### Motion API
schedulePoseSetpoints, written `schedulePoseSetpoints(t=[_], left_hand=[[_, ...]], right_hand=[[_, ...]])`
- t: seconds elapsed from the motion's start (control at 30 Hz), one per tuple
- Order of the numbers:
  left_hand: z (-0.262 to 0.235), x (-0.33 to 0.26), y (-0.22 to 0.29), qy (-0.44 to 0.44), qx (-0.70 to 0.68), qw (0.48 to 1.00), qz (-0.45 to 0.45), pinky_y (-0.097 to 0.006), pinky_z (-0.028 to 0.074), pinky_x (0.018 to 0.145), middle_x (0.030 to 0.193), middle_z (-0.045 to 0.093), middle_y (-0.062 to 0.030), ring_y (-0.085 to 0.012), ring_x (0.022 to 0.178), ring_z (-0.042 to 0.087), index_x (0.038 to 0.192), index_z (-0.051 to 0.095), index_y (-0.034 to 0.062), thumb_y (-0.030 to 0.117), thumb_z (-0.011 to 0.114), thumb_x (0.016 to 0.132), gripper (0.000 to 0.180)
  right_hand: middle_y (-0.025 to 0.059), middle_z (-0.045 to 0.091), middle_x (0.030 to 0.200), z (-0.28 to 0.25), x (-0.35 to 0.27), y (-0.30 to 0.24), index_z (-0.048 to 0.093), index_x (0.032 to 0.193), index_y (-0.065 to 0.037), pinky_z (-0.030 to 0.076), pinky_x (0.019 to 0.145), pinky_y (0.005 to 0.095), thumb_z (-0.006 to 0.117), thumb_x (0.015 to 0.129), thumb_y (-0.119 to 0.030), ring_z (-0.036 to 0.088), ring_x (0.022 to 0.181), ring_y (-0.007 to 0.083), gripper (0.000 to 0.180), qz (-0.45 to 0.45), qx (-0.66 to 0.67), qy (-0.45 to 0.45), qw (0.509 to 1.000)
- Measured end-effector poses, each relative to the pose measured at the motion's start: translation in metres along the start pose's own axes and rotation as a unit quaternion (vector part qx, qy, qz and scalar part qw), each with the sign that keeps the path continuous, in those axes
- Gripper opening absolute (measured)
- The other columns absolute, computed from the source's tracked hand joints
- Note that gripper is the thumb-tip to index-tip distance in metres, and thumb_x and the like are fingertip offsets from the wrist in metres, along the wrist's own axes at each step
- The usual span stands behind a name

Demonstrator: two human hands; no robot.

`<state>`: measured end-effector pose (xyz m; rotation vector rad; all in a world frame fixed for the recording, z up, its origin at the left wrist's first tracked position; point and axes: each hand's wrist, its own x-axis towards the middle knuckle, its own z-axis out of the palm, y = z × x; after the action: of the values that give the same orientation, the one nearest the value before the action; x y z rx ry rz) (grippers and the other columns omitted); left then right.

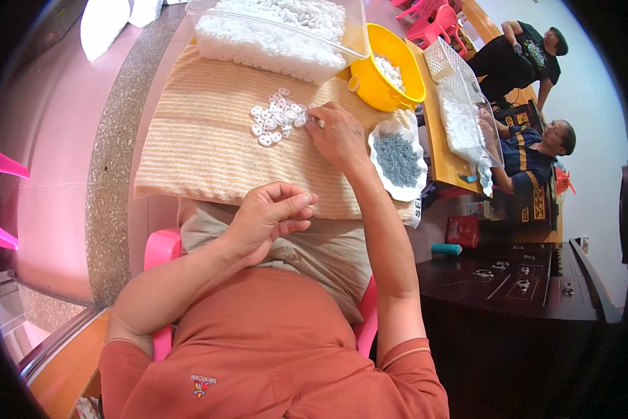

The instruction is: The person is manually assembling small white circular plastic parts at a workbench.

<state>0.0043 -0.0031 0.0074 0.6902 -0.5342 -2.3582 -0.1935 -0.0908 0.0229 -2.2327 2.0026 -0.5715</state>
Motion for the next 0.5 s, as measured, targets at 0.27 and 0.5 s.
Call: schedulePoseSetpoints(t=[0.27, 0.5], left_hand=[[0.0, 0.0, -0.001, -0.001, 0.0, 1.0, -0.002, -0.026, 0.056, 0.074, 0.101, 0.067, -0.0067, -0.0094, 0.083, 0.063, 0.098, 0.062, 0.0049, 0.013, 0.067, 0.09, 0.012], [-0.001, 0.002, -0.004, -0.001, 0.003, 1.0, -0.005, -0.026, 0.056, 0.074, 0.101, 0.067, -0.0063, -0.0095, 0.083, 0.063, 0.097, 0.062, 0.0054, 0.013, 0.067, 0.089, 0.012]], right_hand=[[0.0126, 0.065, 0.095, 0.004, -0.001, 0.011, 0.07, 0.095, -0.005, 0.049, 0.078, 0.0421, 0.064, 0.085, -0.02, 0.064, 0.088, 0.0332, 0.019, -0.029, -0.025, 0.004, 0.999], [0.0125, 0.066, 0.096, 0.004, -0.001, 0.015, 0.07, 0.098, -0.005, 0.049, 0.078, 0.0404, 0.066, 0.084, -0.021, 0.064, 0.087, 0.0323, 0.022, -0.018, 0.028, 0.01, 0.999]])
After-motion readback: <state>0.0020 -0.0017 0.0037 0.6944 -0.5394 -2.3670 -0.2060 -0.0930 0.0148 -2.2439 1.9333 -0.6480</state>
